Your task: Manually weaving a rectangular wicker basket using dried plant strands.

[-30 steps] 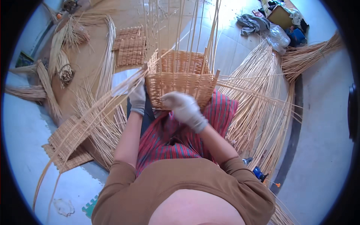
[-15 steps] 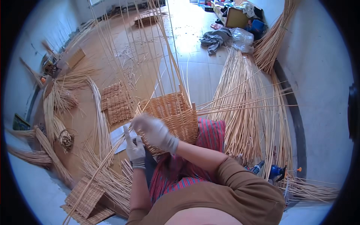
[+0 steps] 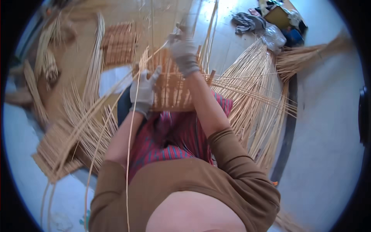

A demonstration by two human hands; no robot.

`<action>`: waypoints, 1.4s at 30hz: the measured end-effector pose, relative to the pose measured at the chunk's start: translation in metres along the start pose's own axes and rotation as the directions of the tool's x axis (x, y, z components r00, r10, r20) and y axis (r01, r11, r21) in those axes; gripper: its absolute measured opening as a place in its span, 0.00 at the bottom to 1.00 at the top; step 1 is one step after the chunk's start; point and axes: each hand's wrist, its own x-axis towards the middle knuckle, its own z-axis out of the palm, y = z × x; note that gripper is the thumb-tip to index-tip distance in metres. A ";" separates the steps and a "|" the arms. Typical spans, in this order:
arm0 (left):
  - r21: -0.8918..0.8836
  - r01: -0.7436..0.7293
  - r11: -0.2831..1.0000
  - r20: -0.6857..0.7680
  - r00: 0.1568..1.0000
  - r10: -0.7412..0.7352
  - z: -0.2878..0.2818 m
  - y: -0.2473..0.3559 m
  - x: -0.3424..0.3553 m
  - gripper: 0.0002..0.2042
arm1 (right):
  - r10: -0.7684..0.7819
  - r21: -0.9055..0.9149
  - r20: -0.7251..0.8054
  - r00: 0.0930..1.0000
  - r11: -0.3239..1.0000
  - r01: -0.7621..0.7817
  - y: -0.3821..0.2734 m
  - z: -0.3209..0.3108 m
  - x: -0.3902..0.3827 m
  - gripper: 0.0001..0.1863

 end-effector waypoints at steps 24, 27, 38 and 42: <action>-0.494 -0.131 0.859 -0.278 0.961 -0.013 0.005 0.065 0.013 0.17 | -0.018 -0.269 0.007 1.000 0.963 0.020 0.080 -0.079 -0.140 0.46; -0.860 0.399 0.317 0.076 0.715 -0.695 -0.014 0.007 -0.006 0.08 | 0.402 -0.312 0.026 0.915 0.873 -0.375 0.062 -0.070 -0.120 0.52; -0.984 0.169 -0.060 0.177 0.966 -0.187 -0.004 -0.039 -0.027 0.14 | -0.196 0.200 0.280 0.940 0.969 0.142 -0.091 0.029 -0.160 0.30; -0.980 0.171 0.103 0.135 0.948 -0.290 -0.012 -0.042 -0.030 0.20 | -0.260 0.183 0.251 0.933 0.959 0.218 -0.114 0.042 -0.151 0.38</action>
